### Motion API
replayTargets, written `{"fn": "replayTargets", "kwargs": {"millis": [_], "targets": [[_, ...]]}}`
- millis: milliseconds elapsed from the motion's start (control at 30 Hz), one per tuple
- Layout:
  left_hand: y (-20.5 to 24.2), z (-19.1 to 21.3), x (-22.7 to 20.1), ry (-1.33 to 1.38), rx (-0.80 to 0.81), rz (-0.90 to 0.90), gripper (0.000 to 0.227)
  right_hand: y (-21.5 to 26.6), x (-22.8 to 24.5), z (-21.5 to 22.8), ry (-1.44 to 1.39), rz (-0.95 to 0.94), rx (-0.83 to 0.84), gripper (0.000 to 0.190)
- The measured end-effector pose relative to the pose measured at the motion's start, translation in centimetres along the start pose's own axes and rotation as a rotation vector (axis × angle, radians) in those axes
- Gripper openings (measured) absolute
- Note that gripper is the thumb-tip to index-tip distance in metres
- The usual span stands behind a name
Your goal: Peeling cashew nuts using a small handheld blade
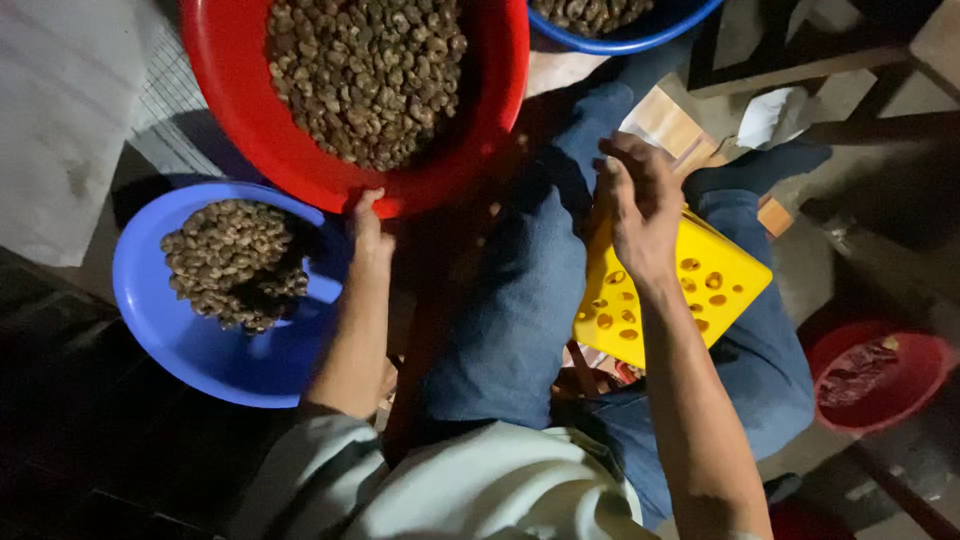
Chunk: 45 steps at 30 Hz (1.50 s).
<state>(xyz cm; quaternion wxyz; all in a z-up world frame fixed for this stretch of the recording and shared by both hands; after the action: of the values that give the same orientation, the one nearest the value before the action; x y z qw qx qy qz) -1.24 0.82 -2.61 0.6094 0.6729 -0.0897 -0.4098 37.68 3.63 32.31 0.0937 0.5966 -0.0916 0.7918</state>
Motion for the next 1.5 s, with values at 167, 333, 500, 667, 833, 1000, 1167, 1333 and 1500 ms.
{"fn": "replayTargets", "kwargs": {"millis": [167,333,500,667,833,1000,1167,1333,1500], "targets": [[7.7,-1.2,-3.5,0.113,0.059,0.115,0.048,-2.9,-5.5,-2.4,-0.036,-0.291,0.044,0.030],[13.9,1.0,-5.1,0.072,0.115,0.099,0.023,-6.9,-5.9,-7.6,-0.275,-0.726,0.076,0.032],[12.8,4.9,-2.8,0.029,0.016,0.114,0.043,-7.0,-12.2,-11.3,0.161,-0.602,0.310,0.043],[6.9,9.3,-3.9,-0.034,0.096,0.120,0.033,-6.3,-12.8,-11.1,0.191,-0.726,0.255,0.052],[14.6,6.4,-9.3,-0.129,0.160,0.056,0.029,-6.1,-7.6,-10.0,0.207,-0.761,0.129,0.060],[22.6,3.1,-14.1,-0.212,0.244,-0.048,0.037,-5.6,2.4,-5.7,0.051,-0.680,0.019,0.051],[37.5,-2.6,-18.0,-0.250,0.321,-0.192,0.046,-1.8,6.0,-2.1,-0.141,-0.528,-0.188,0.034],[46.1,-3.4,-17.3,-0.363,0.422,-0.332,0.053,5.1,8.2,3.8,-0.251,-0.388,-0.423,0.022],[46.3,-2.3,-13.6,-0.450,0.447,-0.646,0.057,13.8,16.2,9.3,-0.291,-0.418,-0.679,0.026]]}}
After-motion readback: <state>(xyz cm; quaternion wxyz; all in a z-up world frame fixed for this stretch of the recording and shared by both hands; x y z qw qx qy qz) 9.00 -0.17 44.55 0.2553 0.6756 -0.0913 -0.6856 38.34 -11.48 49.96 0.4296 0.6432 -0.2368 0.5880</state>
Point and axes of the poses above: each hand's wrist, its own y-axis away from the middle knuckle, its own z-axis out of the back of the hand, x = y × z, the point moved 3 cm from there along -y, towards the middle knuckle, and after that the axes turned 3 degrees about z, right-handed, at the moved point
